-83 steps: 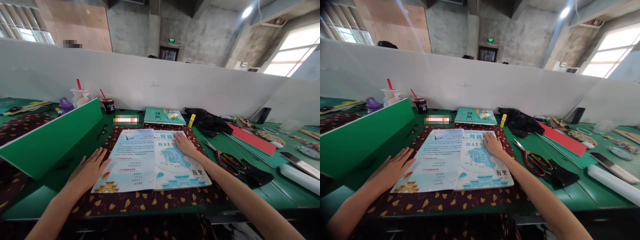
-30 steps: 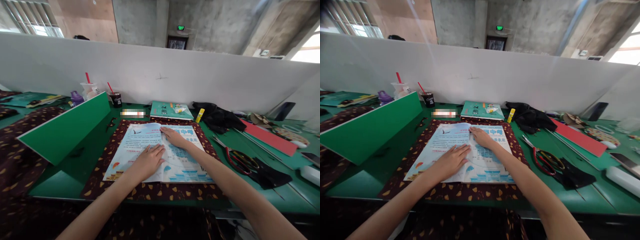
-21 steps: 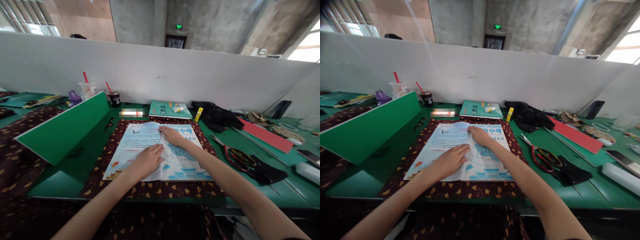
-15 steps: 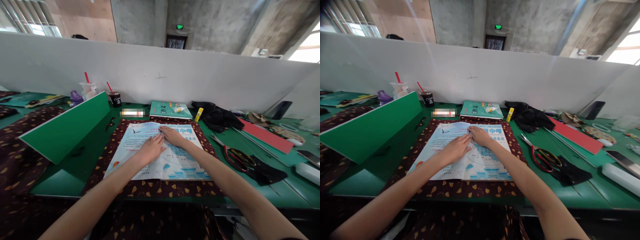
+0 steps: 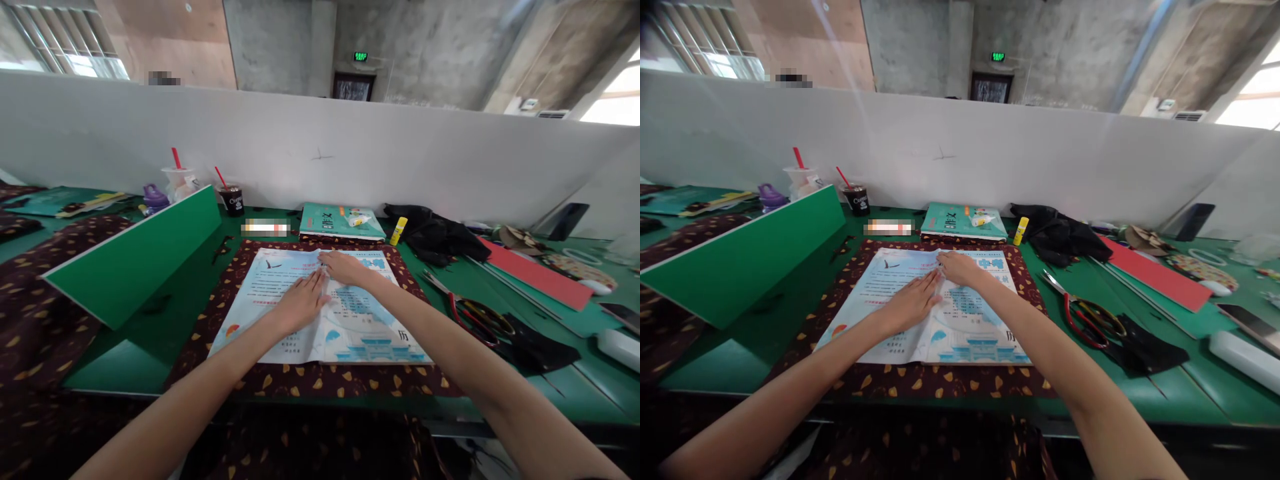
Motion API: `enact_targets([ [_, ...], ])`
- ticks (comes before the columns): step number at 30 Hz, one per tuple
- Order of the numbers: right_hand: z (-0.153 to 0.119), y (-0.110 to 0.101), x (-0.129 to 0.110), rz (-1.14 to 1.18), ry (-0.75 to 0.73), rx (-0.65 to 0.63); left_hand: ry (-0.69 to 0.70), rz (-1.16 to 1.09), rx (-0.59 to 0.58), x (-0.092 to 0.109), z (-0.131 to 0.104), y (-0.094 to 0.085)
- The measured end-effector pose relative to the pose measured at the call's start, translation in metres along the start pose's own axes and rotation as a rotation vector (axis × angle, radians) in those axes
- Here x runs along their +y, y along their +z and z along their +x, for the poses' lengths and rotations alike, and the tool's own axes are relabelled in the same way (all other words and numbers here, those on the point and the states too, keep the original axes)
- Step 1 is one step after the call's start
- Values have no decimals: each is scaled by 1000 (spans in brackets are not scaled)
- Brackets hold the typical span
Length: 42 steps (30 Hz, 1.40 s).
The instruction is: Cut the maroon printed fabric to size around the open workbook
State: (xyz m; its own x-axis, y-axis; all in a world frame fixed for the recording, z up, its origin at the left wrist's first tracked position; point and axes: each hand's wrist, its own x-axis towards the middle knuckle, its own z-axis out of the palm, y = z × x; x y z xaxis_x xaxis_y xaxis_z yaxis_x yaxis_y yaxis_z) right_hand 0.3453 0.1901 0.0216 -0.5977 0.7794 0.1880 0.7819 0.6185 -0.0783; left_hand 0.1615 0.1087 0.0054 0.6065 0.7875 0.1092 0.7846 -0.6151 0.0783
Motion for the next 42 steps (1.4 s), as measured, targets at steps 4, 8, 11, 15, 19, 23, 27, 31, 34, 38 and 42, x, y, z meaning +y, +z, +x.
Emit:
enact_targets([
  [4,9,2,-4,-35,28,-1,-22,-9,-5,2,-2,0],
  [8,7,6,-11,-51,66,34,-22,-28,2,3,-2,-2],
  [11,4,7,-11,-37,84,39,-18,-48,6,2,-2,-1],
  [15,1,9,-13,0,110,56,-28,-81,11,2,-4,4],
  [19,0,10,-17,45,139,84,-36,-107,10,2,-6,3],
  [23,-1,-3,5,85,215,124,17,-138,-27,-22,5,-16],
  [27,-13,-26,61,56,435,162,-51,-135,32,-68,35,-43],
  [31,-32,-38,109,-22,690,102,-194,-81,134,-104,70,-52],
  [34,-43,-33,129,-64,789,60,-249,-46,150,-117,89,-44],
  [38,-51,-18,145,-75,805,43,-264,-18,167,-129,105,-25],
  [42,-59,-9,156,-80,794,67,-224,-28,189,-140,107,-14],
])
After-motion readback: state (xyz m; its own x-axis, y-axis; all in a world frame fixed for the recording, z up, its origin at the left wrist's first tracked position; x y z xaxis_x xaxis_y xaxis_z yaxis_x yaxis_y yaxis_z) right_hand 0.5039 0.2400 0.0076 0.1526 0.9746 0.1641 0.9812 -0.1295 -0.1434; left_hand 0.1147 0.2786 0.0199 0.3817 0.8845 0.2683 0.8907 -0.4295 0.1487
